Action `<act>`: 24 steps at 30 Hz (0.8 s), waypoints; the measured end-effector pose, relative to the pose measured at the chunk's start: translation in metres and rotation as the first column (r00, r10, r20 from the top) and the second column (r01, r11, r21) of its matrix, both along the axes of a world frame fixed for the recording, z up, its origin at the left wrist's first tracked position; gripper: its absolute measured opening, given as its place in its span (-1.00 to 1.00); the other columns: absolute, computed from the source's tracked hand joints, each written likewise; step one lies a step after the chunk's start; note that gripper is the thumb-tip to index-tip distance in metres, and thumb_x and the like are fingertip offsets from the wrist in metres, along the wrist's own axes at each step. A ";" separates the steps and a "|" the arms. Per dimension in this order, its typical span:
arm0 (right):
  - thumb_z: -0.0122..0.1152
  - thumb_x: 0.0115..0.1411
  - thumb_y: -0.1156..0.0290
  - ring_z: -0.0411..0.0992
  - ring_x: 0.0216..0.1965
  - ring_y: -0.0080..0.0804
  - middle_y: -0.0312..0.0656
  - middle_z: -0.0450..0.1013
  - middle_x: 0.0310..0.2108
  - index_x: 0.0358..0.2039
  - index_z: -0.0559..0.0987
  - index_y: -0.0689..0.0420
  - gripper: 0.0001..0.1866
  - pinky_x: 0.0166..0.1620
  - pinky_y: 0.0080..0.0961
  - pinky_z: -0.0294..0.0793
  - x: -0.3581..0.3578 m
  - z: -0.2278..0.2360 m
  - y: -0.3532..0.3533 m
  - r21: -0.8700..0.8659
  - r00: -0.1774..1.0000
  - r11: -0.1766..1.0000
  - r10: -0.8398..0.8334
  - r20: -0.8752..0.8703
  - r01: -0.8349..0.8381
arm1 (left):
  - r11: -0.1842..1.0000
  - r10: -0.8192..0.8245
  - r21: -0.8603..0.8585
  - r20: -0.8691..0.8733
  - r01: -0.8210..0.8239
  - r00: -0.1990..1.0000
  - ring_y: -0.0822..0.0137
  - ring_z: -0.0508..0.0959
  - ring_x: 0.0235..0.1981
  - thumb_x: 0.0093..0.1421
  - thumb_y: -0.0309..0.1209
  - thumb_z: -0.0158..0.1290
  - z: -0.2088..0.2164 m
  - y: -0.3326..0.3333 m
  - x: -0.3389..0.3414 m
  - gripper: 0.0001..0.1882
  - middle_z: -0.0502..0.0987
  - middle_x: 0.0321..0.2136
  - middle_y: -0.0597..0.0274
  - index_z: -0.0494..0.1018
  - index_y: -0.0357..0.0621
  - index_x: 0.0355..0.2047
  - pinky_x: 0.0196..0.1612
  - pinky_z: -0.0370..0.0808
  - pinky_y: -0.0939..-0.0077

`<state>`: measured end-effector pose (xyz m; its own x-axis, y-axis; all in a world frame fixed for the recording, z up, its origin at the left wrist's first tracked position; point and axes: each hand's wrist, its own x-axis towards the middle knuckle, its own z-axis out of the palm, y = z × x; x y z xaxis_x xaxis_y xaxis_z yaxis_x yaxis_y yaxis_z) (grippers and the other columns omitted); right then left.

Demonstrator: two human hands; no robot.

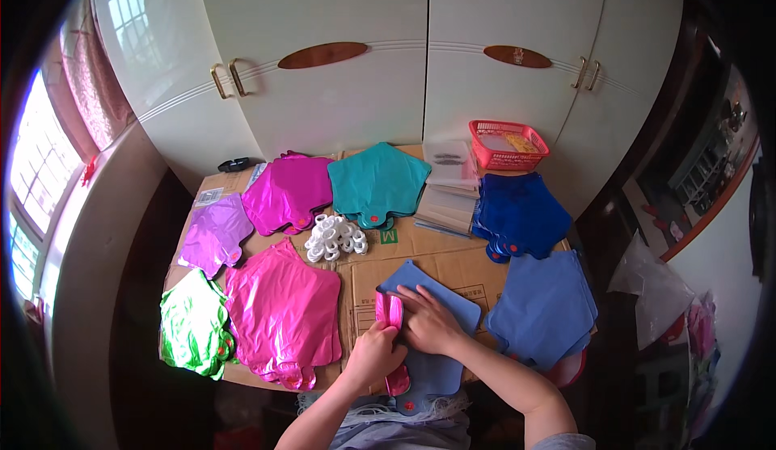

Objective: Packaging folded pieces of colored fabric into plastic bags and sealing them with adhesive labels.

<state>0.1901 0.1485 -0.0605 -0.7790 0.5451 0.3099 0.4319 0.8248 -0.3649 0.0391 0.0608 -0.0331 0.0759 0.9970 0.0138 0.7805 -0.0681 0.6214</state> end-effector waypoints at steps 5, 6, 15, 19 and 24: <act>0.08 0.13 0.31 0.29 0.11 -0.06 -0.03 0.38 -0.01 -0.21 0.51 0.27 -0.69 0.19 -0.24 0.22 0.005 -0.010 0.007 -0.170 0.952 0.985 -0.059 -0.302 0.007 | 0.999 0.007 -0.033 -0.019 -0.007 1.000 -0.15 0.54 -0.43 -0.07 -0.33 0.08 0.001 0.000 0.002 -0.73 0.46 -0.37 -0.15 0.46 -0.30 -0.43 -0.31 0.52 0.03; 0.09 0.12 0.30 0.33 0.05 -0.05 -0.01 0.40 -0.05 -0.26 0.51 0.28 -0.71 0.14 -0.26 0.27 0.006 -0.003 0.005 -0.207 0.940 0.978 -0.083 -0.332 0.013 | 1.000 0.006 -0.029 -0.022 -0.007 1.000 -0.15 0.55 -0.43 -0.06 -0.32 0.07 -0.001 0.000 0.002 -0.73 0.46 -0.37 -0.15 0.46 -0.30 -0.43 -0.30 0.52 0.03; 0.21 0.03 0.43 0.40 -0.18 -0.11 -0.06 0.40 -0.29 -0.55 0.45 0.25 -0.84 -0.08 -0.29 0.40 0.000 -0.004 0.002 -0.142 0.921 0.984 -0.150 -0.360 0.105 | 0.987 -0.127 -0.105 -0.043 0.122 0.991 -0.01 0.55 -0.35 0.00 -0.24 0.15 0.008 0.000 -0.007 -0.71 0.48 -0.39 -0.02 0.48 -0.22 -0.39 -0.25 0.52 0.17; 0.21 0.00 0.50 0.38 -0.17 -0.10 -0.06 0.38 -0.27 -0.56 0.42 0.25 -0.86 -0.09 -0.29 0.39 0.001 -0.005 0.003 -0.112 0.925 0.987 -0.150 -0.348 0.117 | 0.929 -0.288 0.204 -0.125 0.309 0.949 0.11 0.53 -0.22 0.05 -0.26 0.14 0.021 0.002 -0.032 -0.73 0.53 -0.30 0.13 0.52 -0.13 -0.28 -0.12 0.50 0.28; 0.17 -0.01 0.54 0.36 -0.17 -0.08 -0.03 0.35 -0.27 -0.53 0.43 0.26 -0.90 -0.07 -0.29 0.37 0.000 -0.006 0.002 -0.081 0.931 0.990 -0.139 -0.336 0.119 | 0.913 -0.372 0.031 -0.349 0.407 0.860 0.03 0.10 0.30 0.04 0.02 0.17 0.017 0.011 -0.060 -0.26 0.23 0.23 0.18 0.26 0.07 0.21 0.23 0.18 0.07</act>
